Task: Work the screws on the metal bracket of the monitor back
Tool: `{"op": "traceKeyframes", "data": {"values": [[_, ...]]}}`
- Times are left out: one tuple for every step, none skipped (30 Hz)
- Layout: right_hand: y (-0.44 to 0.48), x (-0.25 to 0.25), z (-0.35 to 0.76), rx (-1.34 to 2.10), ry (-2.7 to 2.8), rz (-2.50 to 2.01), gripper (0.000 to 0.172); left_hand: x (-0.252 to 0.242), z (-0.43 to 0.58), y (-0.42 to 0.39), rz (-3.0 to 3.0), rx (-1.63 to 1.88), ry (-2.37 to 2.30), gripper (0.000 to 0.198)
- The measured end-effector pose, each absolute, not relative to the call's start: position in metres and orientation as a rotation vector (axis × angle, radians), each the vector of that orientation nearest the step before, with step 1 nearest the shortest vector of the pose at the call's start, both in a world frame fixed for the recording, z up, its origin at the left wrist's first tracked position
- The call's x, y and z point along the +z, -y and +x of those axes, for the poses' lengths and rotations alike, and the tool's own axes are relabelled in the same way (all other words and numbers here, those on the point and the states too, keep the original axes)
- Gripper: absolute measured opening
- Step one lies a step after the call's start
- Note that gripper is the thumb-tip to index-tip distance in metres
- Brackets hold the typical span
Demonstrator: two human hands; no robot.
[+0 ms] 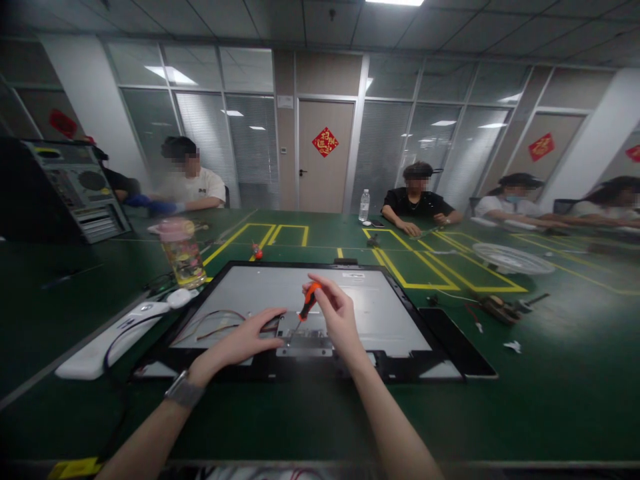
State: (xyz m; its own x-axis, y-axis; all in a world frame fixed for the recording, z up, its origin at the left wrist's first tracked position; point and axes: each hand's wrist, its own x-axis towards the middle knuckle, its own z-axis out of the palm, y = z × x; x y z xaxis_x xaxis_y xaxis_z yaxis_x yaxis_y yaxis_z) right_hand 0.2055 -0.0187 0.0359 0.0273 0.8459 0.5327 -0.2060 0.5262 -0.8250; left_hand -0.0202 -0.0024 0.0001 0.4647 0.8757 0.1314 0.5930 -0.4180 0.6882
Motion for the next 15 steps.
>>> {"op": "traceKeyframes", "data": {"values": [[0.0184, 0.0354, 0.2055, 0.931, 1.296, -0.61, 0.029, 0.0009, -0.0201, 0.0028, 2.15, 0.652, -1.215, 0.065], [0.0181, 0.0348, 0.2053, 0.952, 1.297, -0.59, 0.029, 0.0017, -0.0199, 0.0031, 2.148, 0.651, -1.216, 0.065], [0.018, 0.0342, 0.2049, 0.965, 1.3, -0.577, 0.028, 0.0024, -0.0197, 0.0035, 2.146, 0.646, -1.22, 0.065], [0.018, 0.0335, 0.2046, 0.971, 1.302, -0.571, 0.027, 0.003, -0.0195, 0.0038, 2.144, 0.641, -1.226, 0.066], [0.018, 0.0329, 0.2043, 0.974, 1.305, -0.572, 0.027, 0.0033, -0.0193, 0.004, 2.141, 0.636, -1.232, 0.066], [0.0181, 0.0322, 0.204, 0.974, 1.307, -0.576, 0.026, 0.0035, -0.0192, 0.0042, 2.14, 0.629, -1.235, 0.067], [0.0183, 0.0316, 0.2039, 0.973, 1.311, -0.579, 0.025, 0.0034, -0.0191, 0.0042, 2.139, 0.625, -1.237, 0.067], [0.0185, 0.0313, 0.2039, 0.974, 1.316, -0.581, 0.026, 0.0032, -0.0191, 0.0041, 2.14, 0.622, -1.237, 0.067], [0.0188, 0.0311, 0.204, 0.979, 1.321, -0.579, 0.026, 0.0028, -0.0192, 0.0039, 2.14, 0.622, -1.238, 0.068], [0.0192, 0.0312, 0.204, 0.983, 1.323, -0.576, 0.027, 0.0024, -0.0193, 0.0037, 2.141, 0.624, -1.239, 0.068], [0.0197, 0.0317, 0.204, 0.984, 1.322, -0.574, 0.028, 0.002, -0.0194, 0.0035, 2.14, 0.626, -1.241, 0.068], [0.0202, 0.0324, 0.2039, 0.979, 1.32, -0.58, 0.028, 0.0017, -0.0196, 0.0035, 2.14, 0.627, -1.243, 0.068], [0.0208, 0.0334, 0.2037, 0.966, 1.317, -0.596, 0.028, 0.0014, -0.0198, 0.0034, 2.14, 0.627, -1.245, 0.067], [0.0213, 0.0345, 0.2033, 0.943, 1.315, -0.621, 0.028, 0.0012, -0.02, 0.0034, 2.14, 0.625, -1.244, 0.067], [0.0218, 0.0356, 0.2027, 0.908, 1.314, -0.651, 0.027, 0.001, -0.0202, 0.0035, 2.141, 0.622, -1.243, 0.067]]}}
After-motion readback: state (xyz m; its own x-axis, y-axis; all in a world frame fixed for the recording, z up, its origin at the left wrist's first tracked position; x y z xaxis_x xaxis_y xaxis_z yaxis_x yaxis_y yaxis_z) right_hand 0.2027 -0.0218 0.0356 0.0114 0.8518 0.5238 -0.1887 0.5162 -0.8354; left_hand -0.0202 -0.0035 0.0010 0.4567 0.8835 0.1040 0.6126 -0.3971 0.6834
